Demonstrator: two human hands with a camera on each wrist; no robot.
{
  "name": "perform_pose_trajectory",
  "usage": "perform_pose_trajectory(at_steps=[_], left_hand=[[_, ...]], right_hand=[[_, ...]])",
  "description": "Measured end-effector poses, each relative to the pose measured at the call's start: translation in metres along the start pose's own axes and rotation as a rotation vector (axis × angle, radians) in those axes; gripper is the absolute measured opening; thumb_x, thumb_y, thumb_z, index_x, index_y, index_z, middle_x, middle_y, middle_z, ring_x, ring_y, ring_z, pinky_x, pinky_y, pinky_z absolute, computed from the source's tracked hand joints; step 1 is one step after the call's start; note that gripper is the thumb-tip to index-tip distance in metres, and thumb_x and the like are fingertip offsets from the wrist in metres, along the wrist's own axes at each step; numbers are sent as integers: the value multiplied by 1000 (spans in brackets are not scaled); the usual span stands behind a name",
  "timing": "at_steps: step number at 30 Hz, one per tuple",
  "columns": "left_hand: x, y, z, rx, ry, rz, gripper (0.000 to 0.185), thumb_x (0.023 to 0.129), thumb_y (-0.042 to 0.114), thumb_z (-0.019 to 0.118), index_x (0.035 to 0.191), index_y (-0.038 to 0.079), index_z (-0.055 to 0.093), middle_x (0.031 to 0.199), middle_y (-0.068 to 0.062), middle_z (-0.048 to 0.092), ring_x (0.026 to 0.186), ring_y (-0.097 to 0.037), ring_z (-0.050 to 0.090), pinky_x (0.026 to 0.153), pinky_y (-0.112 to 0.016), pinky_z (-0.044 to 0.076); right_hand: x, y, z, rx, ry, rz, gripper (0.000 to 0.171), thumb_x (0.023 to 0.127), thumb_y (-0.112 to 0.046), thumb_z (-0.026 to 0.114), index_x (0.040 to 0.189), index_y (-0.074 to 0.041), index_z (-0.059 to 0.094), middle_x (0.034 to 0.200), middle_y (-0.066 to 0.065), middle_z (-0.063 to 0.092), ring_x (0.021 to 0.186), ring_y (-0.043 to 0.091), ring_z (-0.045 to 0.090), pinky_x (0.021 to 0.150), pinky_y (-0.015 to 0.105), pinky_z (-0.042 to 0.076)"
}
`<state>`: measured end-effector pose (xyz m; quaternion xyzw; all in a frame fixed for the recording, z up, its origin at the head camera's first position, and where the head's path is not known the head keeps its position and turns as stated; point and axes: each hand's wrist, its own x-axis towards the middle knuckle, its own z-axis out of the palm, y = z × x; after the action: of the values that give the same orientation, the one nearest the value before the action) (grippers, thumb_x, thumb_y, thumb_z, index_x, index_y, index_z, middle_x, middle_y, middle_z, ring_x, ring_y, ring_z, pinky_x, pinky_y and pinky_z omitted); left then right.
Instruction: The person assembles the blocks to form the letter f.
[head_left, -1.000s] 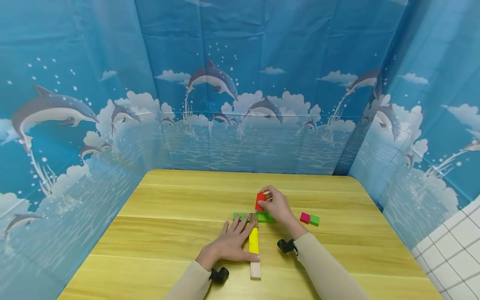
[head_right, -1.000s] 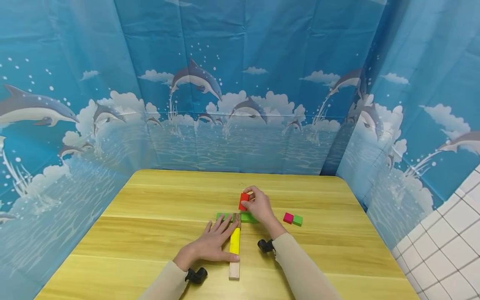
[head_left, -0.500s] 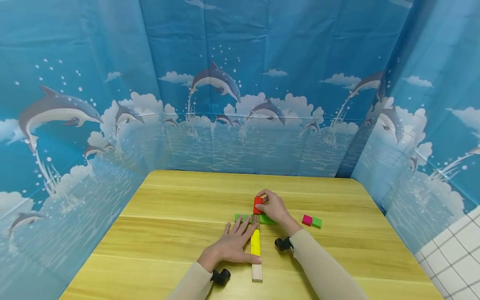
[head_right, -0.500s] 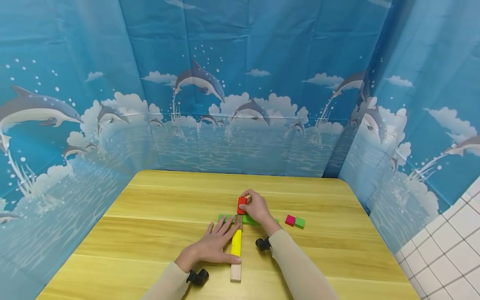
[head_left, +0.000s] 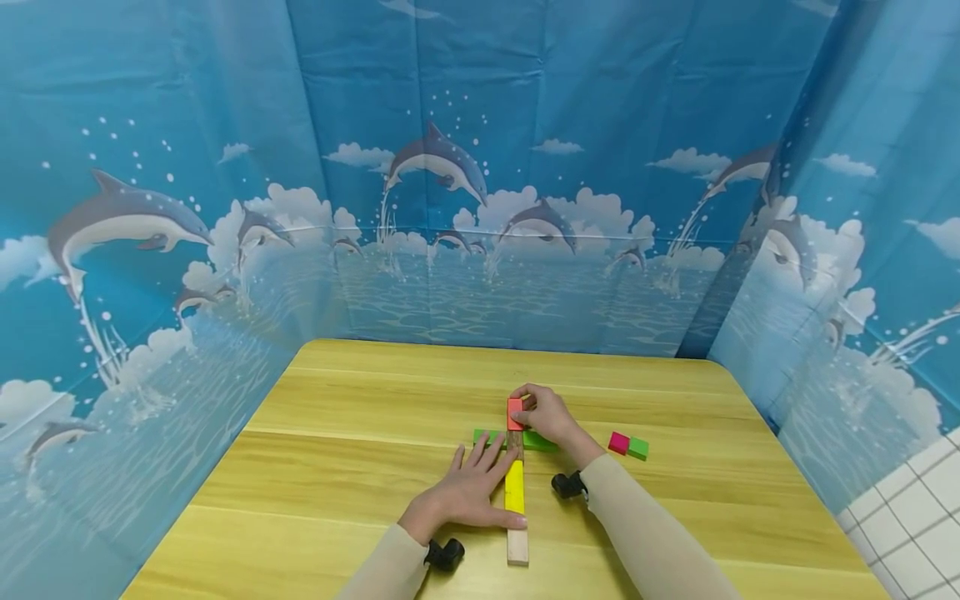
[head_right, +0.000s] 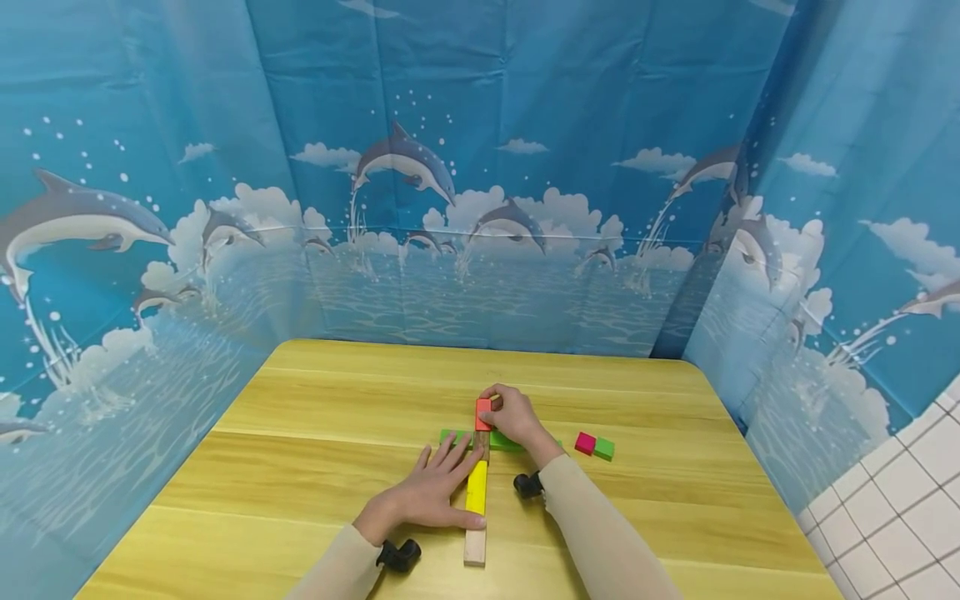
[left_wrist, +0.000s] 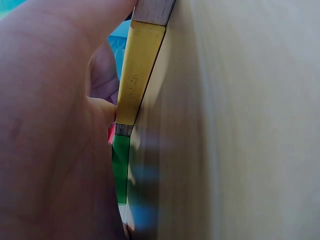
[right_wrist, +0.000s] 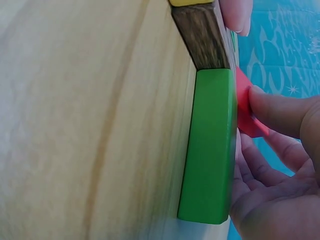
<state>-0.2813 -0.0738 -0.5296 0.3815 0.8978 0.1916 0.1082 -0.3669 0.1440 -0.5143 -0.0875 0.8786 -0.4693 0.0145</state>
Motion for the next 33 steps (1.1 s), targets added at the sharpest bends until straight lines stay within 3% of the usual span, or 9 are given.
perform_pose_trajectory(at_steps=[33], left_hand=[[-2,2,-2,11,-7,-13,105,87,78,52,164,25,4,169,-6,-6,153,-32,-11,115,-67,0]], right_hand=[[4,5,3,-77,-15,7,32,93,-8,73,125,-3,70,114,10,69,91,20,64,74,35,55]])
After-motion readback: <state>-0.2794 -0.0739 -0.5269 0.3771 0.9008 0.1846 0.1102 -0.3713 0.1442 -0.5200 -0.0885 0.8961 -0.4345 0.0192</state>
